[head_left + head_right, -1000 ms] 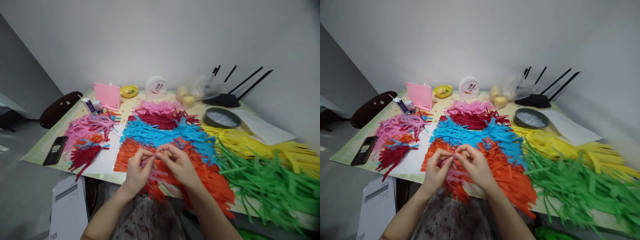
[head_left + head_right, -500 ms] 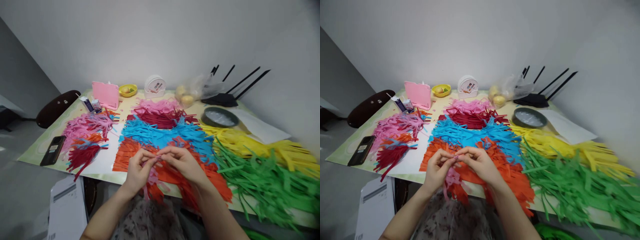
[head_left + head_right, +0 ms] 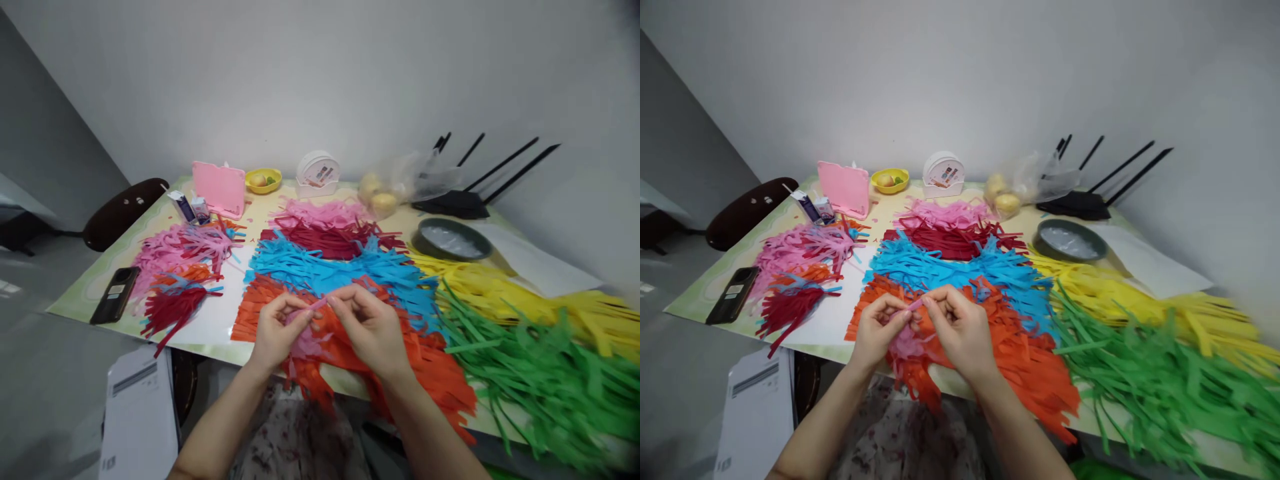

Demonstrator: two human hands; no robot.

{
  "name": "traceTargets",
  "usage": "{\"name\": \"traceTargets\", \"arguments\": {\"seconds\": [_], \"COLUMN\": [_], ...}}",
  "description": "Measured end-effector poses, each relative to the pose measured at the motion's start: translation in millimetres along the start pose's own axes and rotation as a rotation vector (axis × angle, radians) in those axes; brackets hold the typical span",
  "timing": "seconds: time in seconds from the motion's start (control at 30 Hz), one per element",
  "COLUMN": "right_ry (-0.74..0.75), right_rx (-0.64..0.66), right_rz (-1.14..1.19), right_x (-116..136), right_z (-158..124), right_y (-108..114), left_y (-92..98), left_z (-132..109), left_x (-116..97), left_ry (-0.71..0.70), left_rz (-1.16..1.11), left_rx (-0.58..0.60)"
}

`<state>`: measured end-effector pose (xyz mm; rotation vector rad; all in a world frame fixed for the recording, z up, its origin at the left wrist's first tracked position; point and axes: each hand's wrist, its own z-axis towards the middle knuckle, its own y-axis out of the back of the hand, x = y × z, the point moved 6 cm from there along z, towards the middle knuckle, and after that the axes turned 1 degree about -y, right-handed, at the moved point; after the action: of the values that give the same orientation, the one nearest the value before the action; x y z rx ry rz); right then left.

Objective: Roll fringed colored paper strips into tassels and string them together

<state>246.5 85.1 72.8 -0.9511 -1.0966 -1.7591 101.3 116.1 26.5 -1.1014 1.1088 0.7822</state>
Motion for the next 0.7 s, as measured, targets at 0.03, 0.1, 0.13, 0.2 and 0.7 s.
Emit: {"name": "traceTargets", "arguments": {"seconds": [0.03, 0.1, 0.13, 0.2, 0.7], "right_ry": [0.008, 0.023, 0.032, 0.048, -0.047], "right_rx": [-0.016, -0.066, -0.095, -0.101, 0.277], "right_rz": [-0.008, -0.021, -0.022, -0.015, 0.064], "right_x": [-0.6, -2.0, -2.3, -1.8, -24.5], "right_z": [-1.4, -3.7, -4.4, -4.7, -24.1], "right_y": [-3.0, -11.0, -16.0, -29.9, -80.2], "left_y": [2.3, 5.7, 8.5, 20.5, 210.7], "left_z": [-1.1, -4.2, -5.8, -9.5, -70.3], "left_x": [2.2, 8.8, 12.6, 18.4, -62.6], "left_ry": [0.021, 0.074, 0.096, 0.115, -0.421], "left_rz": [-0.018, -0.061, -0.083, -0.100, 1.483], "left_rx": [-0.003, -0.015, -0.034, -0.092, -0.656]}}
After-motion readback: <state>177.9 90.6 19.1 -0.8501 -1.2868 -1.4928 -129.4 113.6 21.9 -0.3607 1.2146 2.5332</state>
